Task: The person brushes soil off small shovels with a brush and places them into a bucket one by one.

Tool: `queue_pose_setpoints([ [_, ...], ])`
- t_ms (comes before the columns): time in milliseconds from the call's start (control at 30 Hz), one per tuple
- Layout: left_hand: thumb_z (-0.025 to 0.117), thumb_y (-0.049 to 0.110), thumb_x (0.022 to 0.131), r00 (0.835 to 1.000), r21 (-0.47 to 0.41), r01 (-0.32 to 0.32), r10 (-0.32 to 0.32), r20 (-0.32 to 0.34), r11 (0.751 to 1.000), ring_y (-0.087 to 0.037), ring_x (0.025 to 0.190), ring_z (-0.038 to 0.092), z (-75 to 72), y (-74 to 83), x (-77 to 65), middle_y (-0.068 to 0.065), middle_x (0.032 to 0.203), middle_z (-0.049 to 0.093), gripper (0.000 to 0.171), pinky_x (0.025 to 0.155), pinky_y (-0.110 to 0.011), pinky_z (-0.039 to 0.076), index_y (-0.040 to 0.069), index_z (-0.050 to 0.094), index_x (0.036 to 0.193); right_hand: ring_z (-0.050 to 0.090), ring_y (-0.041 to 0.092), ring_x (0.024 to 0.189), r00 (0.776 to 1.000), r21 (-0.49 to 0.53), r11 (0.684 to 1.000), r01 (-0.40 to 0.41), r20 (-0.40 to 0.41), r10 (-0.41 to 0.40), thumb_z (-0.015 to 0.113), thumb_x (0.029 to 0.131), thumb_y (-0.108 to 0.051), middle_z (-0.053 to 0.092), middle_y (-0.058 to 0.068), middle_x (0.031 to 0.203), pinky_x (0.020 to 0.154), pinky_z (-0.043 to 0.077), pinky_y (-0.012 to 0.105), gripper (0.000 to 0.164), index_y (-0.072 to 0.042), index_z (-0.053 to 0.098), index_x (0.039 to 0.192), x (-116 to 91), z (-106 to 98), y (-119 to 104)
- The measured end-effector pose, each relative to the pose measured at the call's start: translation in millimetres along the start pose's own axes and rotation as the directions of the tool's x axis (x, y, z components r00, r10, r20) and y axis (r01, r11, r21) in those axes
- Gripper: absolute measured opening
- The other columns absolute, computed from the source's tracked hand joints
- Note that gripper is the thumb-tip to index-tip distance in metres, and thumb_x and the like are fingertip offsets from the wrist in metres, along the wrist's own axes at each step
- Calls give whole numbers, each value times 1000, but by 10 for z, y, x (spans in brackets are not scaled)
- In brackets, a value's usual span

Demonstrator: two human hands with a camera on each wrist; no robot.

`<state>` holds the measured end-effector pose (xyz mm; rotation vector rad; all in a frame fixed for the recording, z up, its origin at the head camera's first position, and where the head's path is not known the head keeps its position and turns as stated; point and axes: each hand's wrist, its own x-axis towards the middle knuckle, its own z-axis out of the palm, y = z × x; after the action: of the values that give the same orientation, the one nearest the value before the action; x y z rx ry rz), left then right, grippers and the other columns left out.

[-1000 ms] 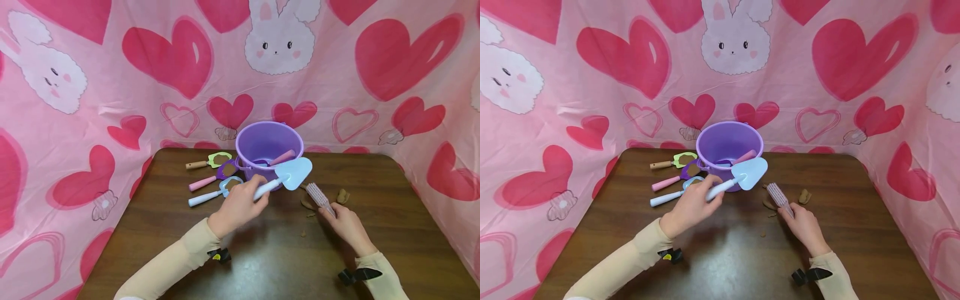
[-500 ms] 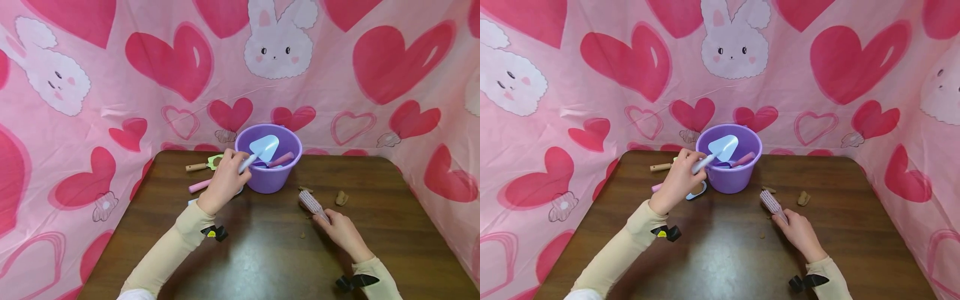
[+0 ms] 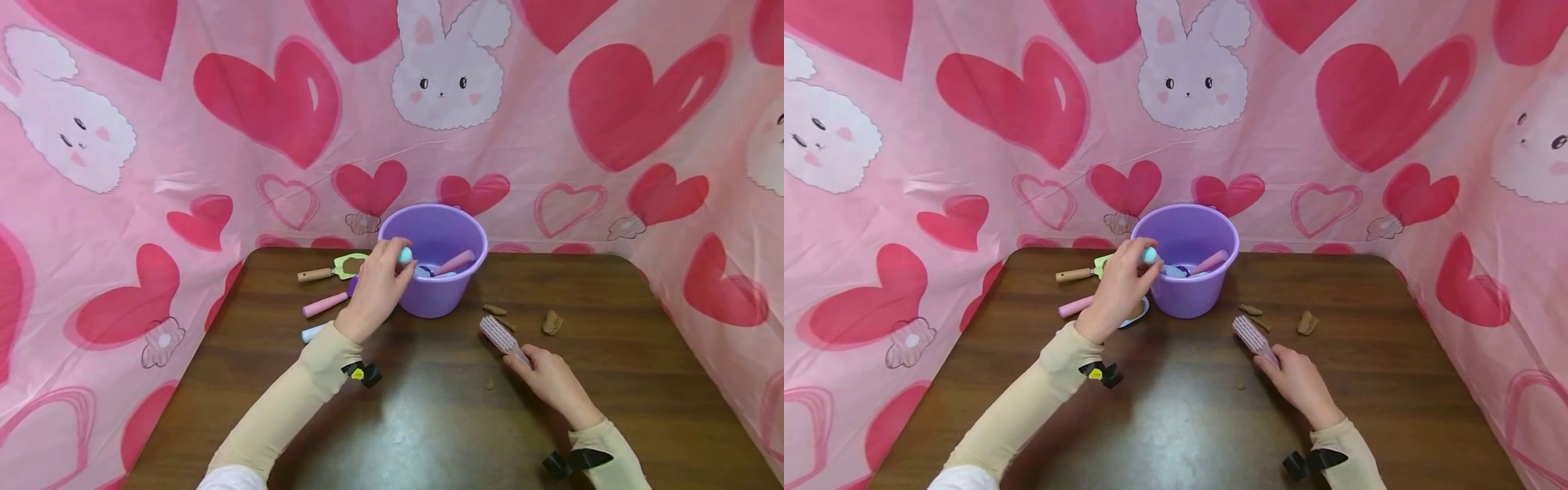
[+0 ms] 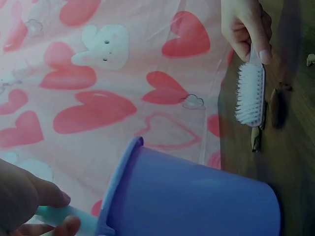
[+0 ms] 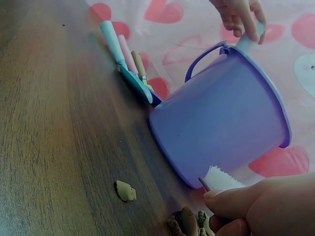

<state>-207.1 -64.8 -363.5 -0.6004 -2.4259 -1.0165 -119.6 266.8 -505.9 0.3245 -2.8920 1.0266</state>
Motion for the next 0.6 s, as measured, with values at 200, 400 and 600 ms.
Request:
queue_pose_setpoints([
  [200,70,7,97,1000,3,-3,3,2,1000,-26,84,69,3,-79,-36,-15,103,66,16,74,-41,55,4,70,113,40,12,57,998,-18,999,-48,47,49,67,101,-38,42,-4,66,53,30,29,35,-14,53,79,-4,-90,-212],
  [400,70,8,97,1000,24,21,-21,6,999,-26,86,67,-46,-185,-103,-13,96,65,12,74,-40,55,3,71,107,41,13,59,989,-65,992,-112,88,118,68,101,-32,41,-4,66,56,31,27,33,-13,53,79,21,-123,-331],
  [600,69,7,97,998,46,52,-54,36,998,-26,82,66,-83,-356,-215,-11,92,67,6,74,-40,54,5,71,102,43,14,60,987,-54,992,-118,105,123,69,100,-31,45,-3,67,56,32,28,30,-12,56,81,55,-97,-323],
])
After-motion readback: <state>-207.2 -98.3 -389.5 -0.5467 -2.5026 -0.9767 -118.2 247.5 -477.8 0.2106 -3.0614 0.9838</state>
